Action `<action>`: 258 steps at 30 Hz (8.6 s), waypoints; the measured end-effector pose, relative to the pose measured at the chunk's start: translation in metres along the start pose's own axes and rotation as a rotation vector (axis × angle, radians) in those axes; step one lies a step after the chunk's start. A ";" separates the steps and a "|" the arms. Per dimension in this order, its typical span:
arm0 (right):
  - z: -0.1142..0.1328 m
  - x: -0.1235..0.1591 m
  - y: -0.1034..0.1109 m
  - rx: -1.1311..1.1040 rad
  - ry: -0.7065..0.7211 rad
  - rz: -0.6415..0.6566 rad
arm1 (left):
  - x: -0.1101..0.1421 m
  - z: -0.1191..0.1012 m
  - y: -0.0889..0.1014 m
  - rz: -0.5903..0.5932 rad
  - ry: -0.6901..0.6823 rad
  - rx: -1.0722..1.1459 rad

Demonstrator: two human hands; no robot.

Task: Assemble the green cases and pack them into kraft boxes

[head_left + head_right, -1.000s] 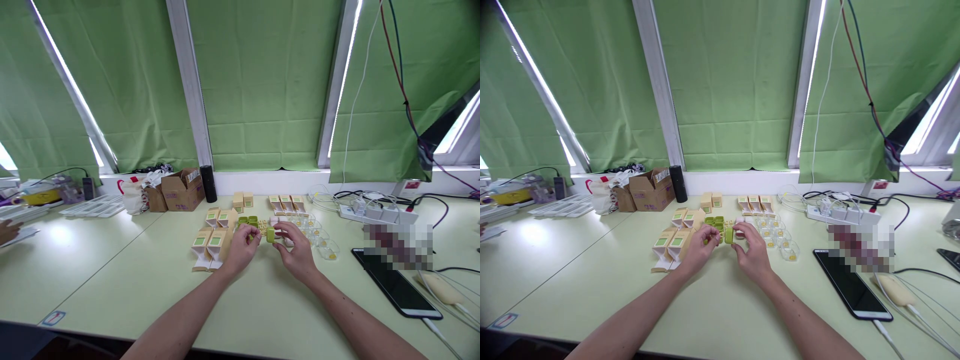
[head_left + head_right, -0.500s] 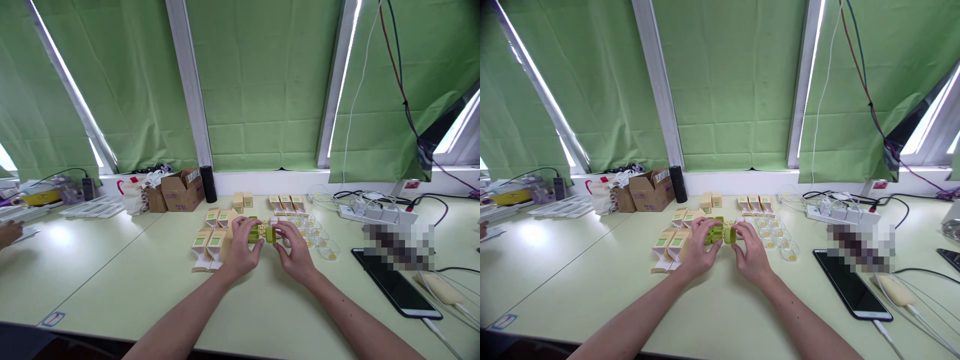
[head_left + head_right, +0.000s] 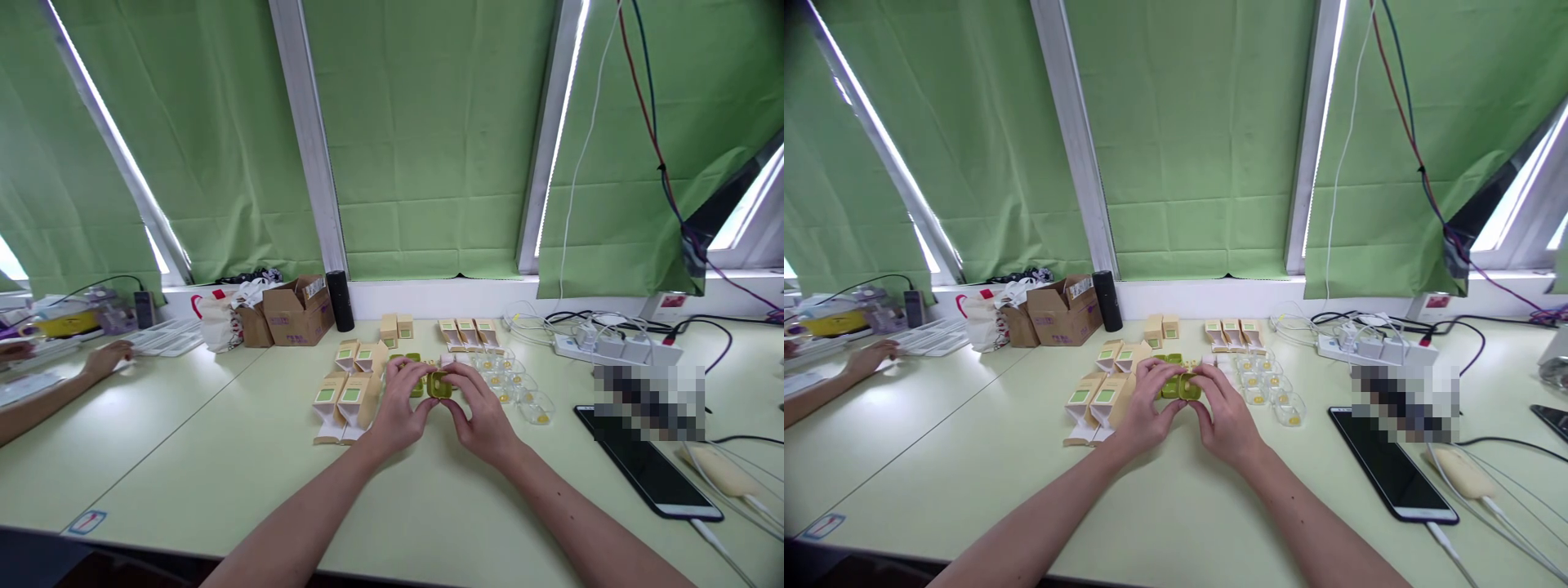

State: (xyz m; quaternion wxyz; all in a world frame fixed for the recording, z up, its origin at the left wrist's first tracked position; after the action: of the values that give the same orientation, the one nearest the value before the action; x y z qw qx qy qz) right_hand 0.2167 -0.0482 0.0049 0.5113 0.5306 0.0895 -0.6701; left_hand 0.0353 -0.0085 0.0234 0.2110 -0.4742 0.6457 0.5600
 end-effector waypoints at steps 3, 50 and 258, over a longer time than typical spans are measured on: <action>0.001 -0.001 0.001 0.040 0.041 0.001 | 0.000 0.000 0.001 -0.017 0.032 0.048; 0.003 -0.002 -0.002 0.025 0.023 0.039 | 0.001 0.001 0.001 -0.068 0.025 0.071; -0.014 -0.008 -0.006 -0.659 -0.784 0.170 | 0.000 0.008 -0.008 -0.054 0.378 0.542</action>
State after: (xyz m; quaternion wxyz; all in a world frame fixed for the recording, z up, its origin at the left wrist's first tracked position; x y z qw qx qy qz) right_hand 0.2202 -0.0315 0.0033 0.6989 0.0557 0.0542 -0.7110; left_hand 0.0398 -0.0007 0.0169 0.2205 -0.5133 0.7862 0.2642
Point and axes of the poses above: each hand's wrist, its own x-axis away from the middle knuckle, its own y-axis out of the back of the hand, z = x × y, the point moved 2 cm from there along -x, towards the middle knuckle, and after that the axes turned 10 degrees about -y, right-handed, at the moved point
